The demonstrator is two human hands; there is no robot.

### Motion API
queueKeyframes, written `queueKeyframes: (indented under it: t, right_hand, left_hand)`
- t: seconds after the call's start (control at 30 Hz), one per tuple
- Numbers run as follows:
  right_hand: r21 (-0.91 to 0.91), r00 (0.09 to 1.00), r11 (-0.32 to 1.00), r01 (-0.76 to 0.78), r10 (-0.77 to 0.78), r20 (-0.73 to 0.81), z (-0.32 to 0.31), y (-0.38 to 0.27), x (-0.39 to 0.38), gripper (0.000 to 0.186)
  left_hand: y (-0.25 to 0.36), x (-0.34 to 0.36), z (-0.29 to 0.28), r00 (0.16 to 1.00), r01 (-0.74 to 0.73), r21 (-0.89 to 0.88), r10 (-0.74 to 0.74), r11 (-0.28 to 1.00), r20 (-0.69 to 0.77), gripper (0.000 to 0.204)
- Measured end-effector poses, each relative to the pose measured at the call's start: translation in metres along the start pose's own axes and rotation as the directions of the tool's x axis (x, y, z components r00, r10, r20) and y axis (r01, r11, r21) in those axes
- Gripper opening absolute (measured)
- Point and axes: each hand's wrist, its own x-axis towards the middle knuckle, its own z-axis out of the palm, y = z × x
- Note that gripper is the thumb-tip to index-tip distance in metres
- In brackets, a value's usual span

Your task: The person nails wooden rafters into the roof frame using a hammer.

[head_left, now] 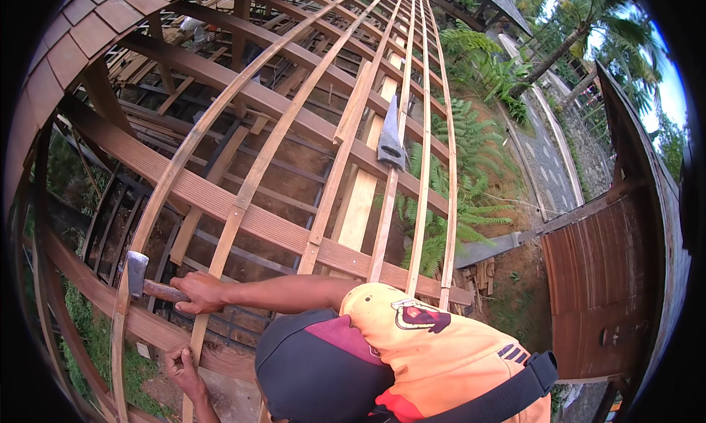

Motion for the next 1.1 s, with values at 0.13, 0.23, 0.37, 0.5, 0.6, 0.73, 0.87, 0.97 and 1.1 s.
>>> queueKeyframes:
  t: [0.13, 0.23, 0.37, 0.5, 0.6, 0.73, 0.87, 0.97, 1.1]
  right_hand:
    - [0.005, 1.0, 1.0, -0.006, 0.006, 0.008, -0.004, 0.003, -0.004, 0.046]
    - [0.008, 1.0, 1.0, -0.008, 0.008, 0.008, -0.014, 0.004, -0.01, 0.047]
    - [-0.032, 0.999, 0.999, -0.009, 0.01, 0.054, -0.012, -0.008, 0.005, 0.046]
    - [-0.052, 0.999, 0.998, 0.03, -0.029, 0.028, 0.001, -0.003, 0.018, 0.047]
    - [-0.052, 0.997, 0.995, -0.083, 0.083, -0.012, -0.019, 0.007, 0.004, 0.045]
    - [-0.061, 0.998, 0.996, -0.059, 0.06, 0.015, -0.016, -0.017, 0.001, 0.04]
    - [-0.014, 0.999, 0.999, 0.048, -0.048, 0.005, -0.009, -0.041, -0.039, 0.033]
    - [0.265, 0.998, 0.964, 0.035, -0.048, 0.043, -0.01, -0.045, -0.074, 0.031]
    - [0.04, 0.971, 0.997, -0.059, 0.048, 0.235, -0.028, -0.054, -0.096, 0.036]
  left_hand:
    - [0.006, 0.0, 0.007, 1.0, -0.003, -0.066, 0.005, 0.998, 0.024, 0.011]
    - [0.016, -0.001, 0.015, 1.0, 0.004, -0.022, -0.003, 1.0, 0.029, 0.014]
    - [0.012, 0.001, -0.001, 0.999, 0.038, -0.073, -0.035, 0.997, 0.042, 0.013]
    - [0.02, 0.004, -0.009, 0.992, 0.121, -0.072, -0.118, 0.99, 0.036, 0.011]
    - [0.023, 0.021, 0.011, 0.981, 0.157, -0.039, -0.152, 0.987, 0.119, 0.007]
    - [0.023, 0.016, -0.002, 0.989, 0.081, -0.085, -0.069, 0.993, 0.133, 0.012]
    - [0.021, 0.0, -0.005, 0.994, 0.089, -0.092, -0.082, 0.992, 0.078, 0.014]
    - [0.031, 0.0, 0.002, 0.992, 0.11, -0.101, -0.102, 0.989, 0.078, 0.013]
    - [0.027, -0.003, 0.015, 0.998, -0.052, 0.025, 0.052, 0.998, 0.022, 0.013]
